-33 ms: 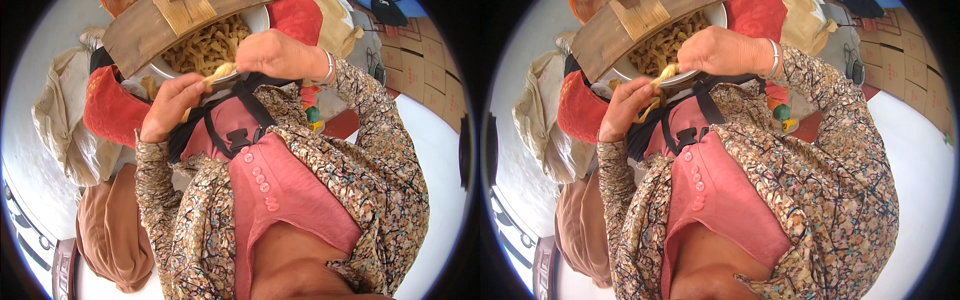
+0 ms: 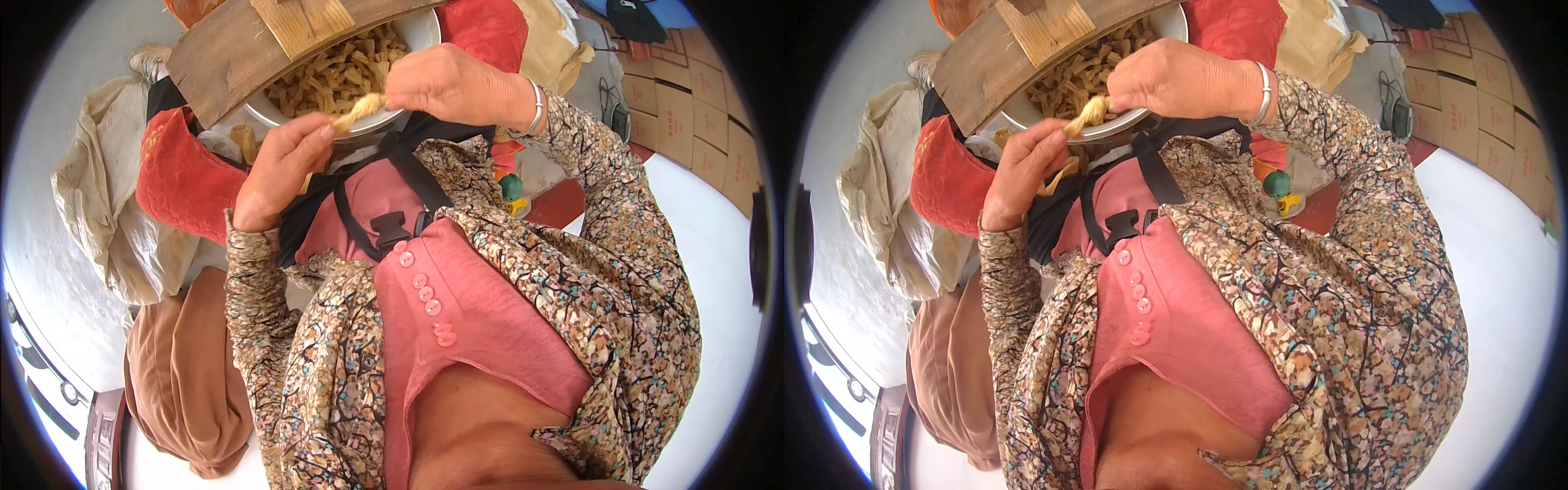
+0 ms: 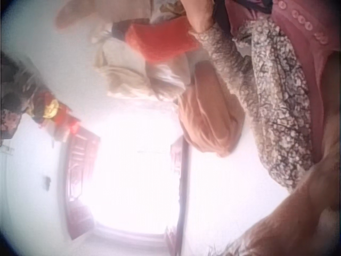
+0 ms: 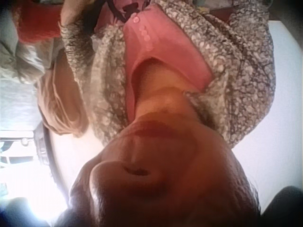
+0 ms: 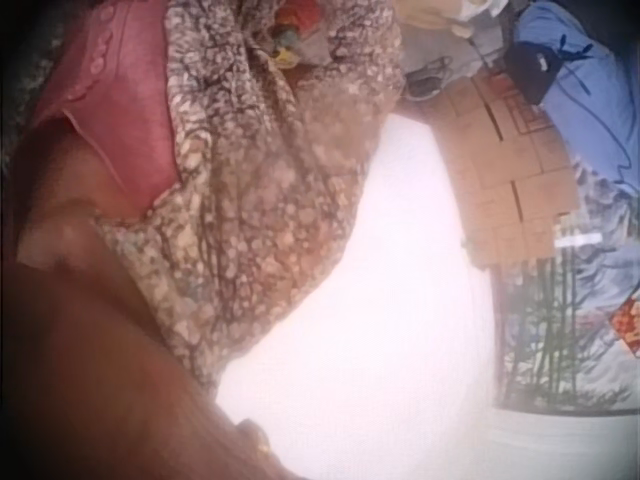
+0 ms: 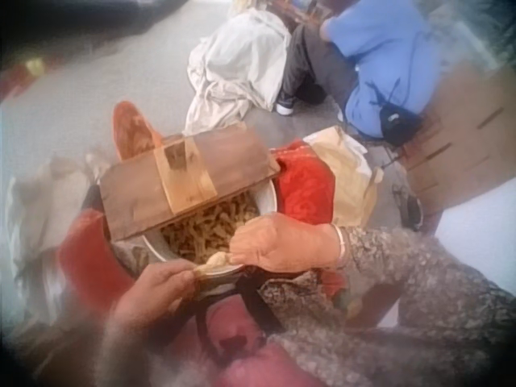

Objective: The person peels long, yellow strips of fruit by hand, separating the outer layer from the inner flesh. The peeled strips are placed into a metal bowl positioned on the lap.

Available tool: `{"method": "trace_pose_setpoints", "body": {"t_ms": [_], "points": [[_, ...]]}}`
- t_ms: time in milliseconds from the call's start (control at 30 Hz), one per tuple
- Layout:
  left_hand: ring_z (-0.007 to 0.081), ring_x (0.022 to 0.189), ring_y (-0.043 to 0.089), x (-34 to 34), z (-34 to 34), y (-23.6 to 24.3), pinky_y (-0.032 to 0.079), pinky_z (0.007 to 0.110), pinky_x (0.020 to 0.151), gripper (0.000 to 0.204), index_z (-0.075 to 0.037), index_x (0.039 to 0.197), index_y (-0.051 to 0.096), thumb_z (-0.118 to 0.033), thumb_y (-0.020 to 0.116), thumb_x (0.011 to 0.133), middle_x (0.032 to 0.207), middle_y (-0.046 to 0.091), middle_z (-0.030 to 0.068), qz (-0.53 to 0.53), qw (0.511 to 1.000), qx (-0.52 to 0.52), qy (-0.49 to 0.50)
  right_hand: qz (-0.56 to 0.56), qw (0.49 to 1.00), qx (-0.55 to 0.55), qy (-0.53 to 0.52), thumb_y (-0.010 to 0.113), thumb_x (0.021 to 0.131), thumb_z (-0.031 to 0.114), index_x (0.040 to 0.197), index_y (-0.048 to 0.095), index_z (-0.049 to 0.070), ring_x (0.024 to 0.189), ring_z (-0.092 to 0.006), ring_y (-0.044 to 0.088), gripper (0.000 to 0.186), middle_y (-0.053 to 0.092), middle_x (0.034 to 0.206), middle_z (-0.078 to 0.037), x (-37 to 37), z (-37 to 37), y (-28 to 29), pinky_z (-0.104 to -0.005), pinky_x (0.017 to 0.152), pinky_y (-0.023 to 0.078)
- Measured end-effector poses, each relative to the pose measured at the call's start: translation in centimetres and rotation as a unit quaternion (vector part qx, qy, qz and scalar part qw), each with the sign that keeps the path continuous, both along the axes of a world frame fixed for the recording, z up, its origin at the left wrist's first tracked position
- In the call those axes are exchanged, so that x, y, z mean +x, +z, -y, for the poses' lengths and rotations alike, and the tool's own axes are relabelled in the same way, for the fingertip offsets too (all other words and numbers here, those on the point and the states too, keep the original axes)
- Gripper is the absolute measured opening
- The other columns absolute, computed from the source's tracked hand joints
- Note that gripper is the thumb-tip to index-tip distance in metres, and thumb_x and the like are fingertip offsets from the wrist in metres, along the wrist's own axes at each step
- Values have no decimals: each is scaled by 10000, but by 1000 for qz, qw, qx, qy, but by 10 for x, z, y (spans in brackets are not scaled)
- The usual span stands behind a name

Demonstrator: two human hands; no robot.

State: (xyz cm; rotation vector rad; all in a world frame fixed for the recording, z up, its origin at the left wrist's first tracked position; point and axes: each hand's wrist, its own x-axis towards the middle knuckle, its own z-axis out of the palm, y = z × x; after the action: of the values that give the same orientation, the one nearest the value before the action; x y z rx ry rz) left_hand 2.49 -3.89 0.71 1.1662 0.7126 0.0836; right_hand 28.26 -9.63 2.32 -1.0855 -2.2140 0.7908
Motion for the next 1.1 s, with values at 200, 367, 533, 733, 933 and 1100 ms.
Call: {"method": "trace_pose_setpoints", "body": {"t_ms": [200, 367, 533, 733, 933, 1100], "points": [[56, 697, 471, 42, 6, 10, 404, 202, 614, 187, 2, 1017, 559, -166, 545, 935, 777, 561, -9, 63, 985, 110, 115, 19, 998, 57, -12, 585, 873, 210, 731, 506, 29, 678, -330, 558, 243, 513, 662, -124, -8, -14, 1, -419, 600, 450], [24, 688, 462, 36, 5, 12, 386, 184, 588, 133, -9, 954, 556, -127, 590, 902, 787, 564, -23, 44, 993, 80, 82, 11, 998, 51, 18, 593, 850, 191, 721, 506, 35, 668, -324, 562, 220, 528, 674, -113, -6, -11, 2, -420, 593, 451], [10, 675, 440, 43, 8, 18, 362, 168, 564, 124, -29, 943, 546, -136, 595, 904, 754, 538, -47, 38, 982, 159, 97, 47, 993, 106, -21, 597, 836, 186, 697, 501, 40, 668, -322, 566, 224, 526, 659, -118, -13, -9, 8, -423, 587, 449], [15, 649, 421, 35, 11, 10, 344, 167, 547, 128, -38, 977, 538, -133, 592, 910, 745, 535, -43, 81, 992, 47, 81, 39, 996, 81, 8, 602, 834, 206, 707, 511, 35, 672, -327, 567, 232, 524, 657, -118, -5, -6, 12, -421, 598, 454], [53, 639, 460, 15, 4, 4, 381, 213, 562, 141, 2, 1006, 598, -99, 581, 910, 702, 544, -1, -32, 975, 202, 81, 30, 998, 28, -40, 594, 881, 240, 831, 599, 32, 730, -312, 595, 215, 587, 743, -115, 7, -8, -4, -383, 653, 480], [86, 637, 475, 17, 2, 0, 410, 256, 581, 159, 29, 943, 626, -118, 568, 918, 677, 543, 32, -61, 948, 302, 72, -5, 983, -96, -156, 571, 925, 245, 1070, 627, 14, 888, -227, 639, 278, 660, 954, -111, 14, -24, -8, -298, 780, 496]]}}
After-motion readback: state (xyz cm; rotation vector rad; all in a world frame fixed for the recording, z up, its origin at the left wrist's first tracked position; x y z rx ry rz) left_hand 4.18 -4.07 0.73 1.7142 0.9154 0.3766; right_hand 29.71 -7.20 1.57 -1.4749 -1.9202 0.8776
